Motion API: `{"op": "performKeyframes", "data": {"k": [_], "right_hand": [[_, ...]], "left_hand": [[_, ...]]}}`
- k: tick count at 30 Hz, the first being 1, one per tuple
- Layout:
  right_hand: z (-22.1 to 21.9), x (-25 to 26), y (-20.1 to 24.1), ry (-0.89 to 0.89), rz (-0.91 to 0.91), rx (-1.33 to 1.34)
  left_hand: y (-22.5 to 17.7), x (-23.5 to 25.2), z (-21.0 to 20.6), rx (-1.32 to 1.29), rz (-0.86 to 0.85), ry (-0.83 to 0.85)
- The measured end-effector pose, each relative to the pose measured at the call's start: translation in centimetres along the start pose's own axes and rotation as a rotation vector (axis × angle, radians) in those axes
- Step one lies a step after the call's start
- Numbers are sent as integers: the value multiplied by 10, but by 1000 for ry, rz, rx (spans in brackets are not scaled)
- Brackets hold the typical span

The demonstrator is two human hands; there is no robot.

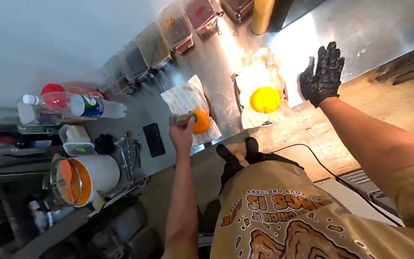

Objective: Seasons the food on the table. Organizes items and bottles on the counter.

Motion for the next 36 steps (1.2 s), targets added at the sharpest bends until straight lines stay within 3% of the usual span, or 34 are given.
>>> {"op": "performKeyframes", "data": {"k": [6, 8, 9, 10, 11, 13, 15, 17, 19, 21, 22, 25, 28, 30, 33, 36], "right_hand": [[-19, 2, -10, 21, 3, -16], [-5, 6, 0, -23, -3, 11], [10, -1, 12, 53, -47, 7], [30, -16, 32, 329, -124, -51], [46, -22, 48, 430, -161, -46], [51, -8, 48, 383, -155, -16], [7, -7, 12, 110, -35, 17], [-15, 10, -9, -18, 33, 17], [-10, 9, -9, 43, -5, 33], [24, -8, 24, 393, -97, 2], [46, -6, 38, 418, -125, 15], [61, -28, 54, 366, -118, 56], [70, -14, 50, 292, -102, 84], [64, -27, 47, 349, -106, 67], [53, -4, 36, 396, -116, 9], [-4, 1, -2, 24, -13, 60]], "left_hand": [[4, 13, -2, 5, 58, -56], [-4, 25, 3, -2, 32, -86], [0, 23, 6, 11, 58, -81], [6, 14, 11, 34, 91, -73], [6, 10, 15, 63, 92, -70], [5, 9, 20, 102, 74, -82], [16, -14, 23, 117, 116, -77], [15, -14, 23, 58, 82, -145], [19, -24, 14, 33, 81, -136], [14, -28, 9, 11, 71, -138], [6, -18, 6, -1, 41, -154], [10, -25, 1, 42, 125, -82], [2, -5, -4, 31, 77, -115], [19, -17, -4, 73, 143, -58], [17, -4, 4, -79, 117, -143], [18, -2, 6, -448, 202, -161]]}}
Point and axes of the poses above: each hand's wrist, its own x-axis towards the middle knuckle, its own z-axis out of the back of the hand, y = z × x, the point moved 7 cm from there along x, towards the middle knuckle, and after that the axes turned 13 degrees about y, right-handed, at the moved point
